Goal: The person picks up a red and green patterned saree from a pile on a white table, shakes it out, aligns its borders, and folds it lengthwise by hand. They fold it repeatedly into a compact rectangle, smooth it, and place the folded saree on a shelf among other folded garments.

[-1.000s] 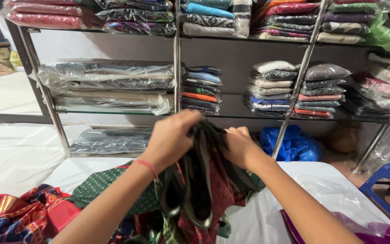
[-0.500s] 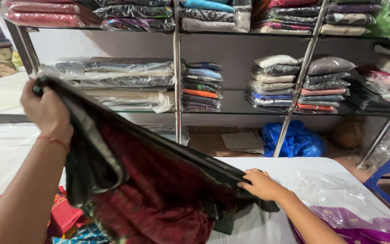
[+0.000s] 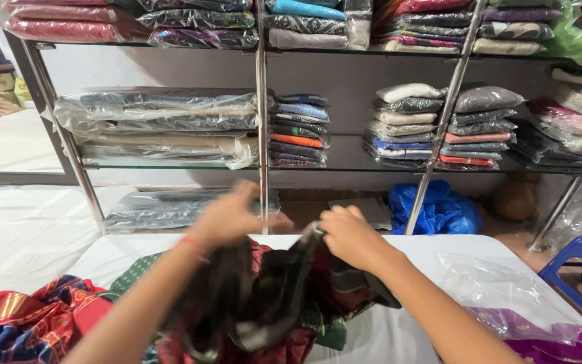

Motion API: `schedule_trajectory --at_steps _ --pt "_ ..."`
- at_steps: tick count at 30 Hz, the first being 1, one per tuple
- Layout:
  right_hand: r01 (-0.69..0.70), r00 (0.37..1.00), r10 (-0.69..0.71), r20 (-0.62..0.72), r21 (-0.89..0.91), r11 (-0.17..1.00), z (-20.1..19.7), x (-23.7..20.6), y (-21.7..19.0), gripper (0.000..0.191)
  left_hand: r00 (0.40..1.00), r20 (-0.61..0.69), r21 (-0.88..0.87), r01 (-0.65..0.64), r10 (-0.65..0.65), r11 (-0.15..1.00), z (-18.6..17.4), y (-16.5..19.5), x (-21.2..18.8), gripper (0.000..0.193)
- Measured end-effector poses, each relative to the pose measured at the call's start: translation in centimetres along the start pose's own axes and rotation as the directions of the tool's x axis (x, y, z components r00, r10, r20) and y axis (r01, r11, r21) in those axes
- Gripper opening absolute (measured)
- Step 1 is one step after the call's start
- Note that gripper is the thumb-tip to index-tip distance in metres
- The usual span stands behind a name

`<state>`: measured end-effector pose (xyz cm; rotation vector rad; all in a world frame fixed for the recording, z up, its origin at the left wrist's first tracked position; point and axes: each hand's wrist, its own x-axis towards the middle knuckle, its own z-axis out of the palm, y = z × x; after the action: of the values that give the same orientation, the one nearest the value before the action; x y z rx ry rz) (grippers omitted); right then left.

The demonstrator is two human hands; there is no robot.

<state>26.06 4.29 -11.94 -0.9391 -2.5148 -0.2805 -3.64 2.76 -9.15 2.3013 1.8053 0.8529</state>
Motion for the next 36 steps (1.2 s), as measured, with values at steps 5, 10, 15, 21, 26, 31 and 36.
schedule_trajectory --at_steps 5,10,15,21,26,31,36 --pt "0.067 0.989 -0.08 -0.126 -0.098 0.993 -4.8 3.8 -2.5 0.008 0.961 -0.037 0.29 -0.251 0.273 0.924 0.4 9.8 -0.3 0.026" --pt "-0.014 0.996 0.005 -0.085 -0.106 0.994 -3.5 2.0 2.0 0.013 0.857 -0.335 0.175 -0.352 0.392 0.919 -4.2 11.0 0.7 0.03" --pt "-0.335 0.898 0.406 0.168 -0.335 0.881 3.3 -3.6 8.1 0.022 0.607 -0.747 0.029 -0.378 0.271 0.925 -10.6 8.2 1.6 0.031" --pt "-0.607 0.794 0.608 -0.017 0.03 0.794 5.6 -8.8 13.1 0.02 0.407 -0.868 0.176 -0.285 0.286 0.942 -15.7 -0.2 3.6 0.034" --pt "-0.552 0.829 0.55 -0.099 0.01 0.834 2.7 -6.8 13.2 0.021 0.517 -0.809 -0.47 -0.286 -0.279 0.835 -13.3 -7.7 4.5 0.042" --pt "-0.422 0.903 0.412 -0.125 -0.067 0.904 -1.1 -4.1 9.4 0.021 0.643 -0.765 -0.111 -0.09 -0.027 0.99 -8.9 -10.1 3.5 0.026" --pt "-0.265 0.964 0.257 -0.069 -0.157 0.951 -3.5 1.3 1.3 0.019 0.989 -0.143 -0.066 0.015 -0.025 0.998 -2.9 1.5 1.9 0.087"
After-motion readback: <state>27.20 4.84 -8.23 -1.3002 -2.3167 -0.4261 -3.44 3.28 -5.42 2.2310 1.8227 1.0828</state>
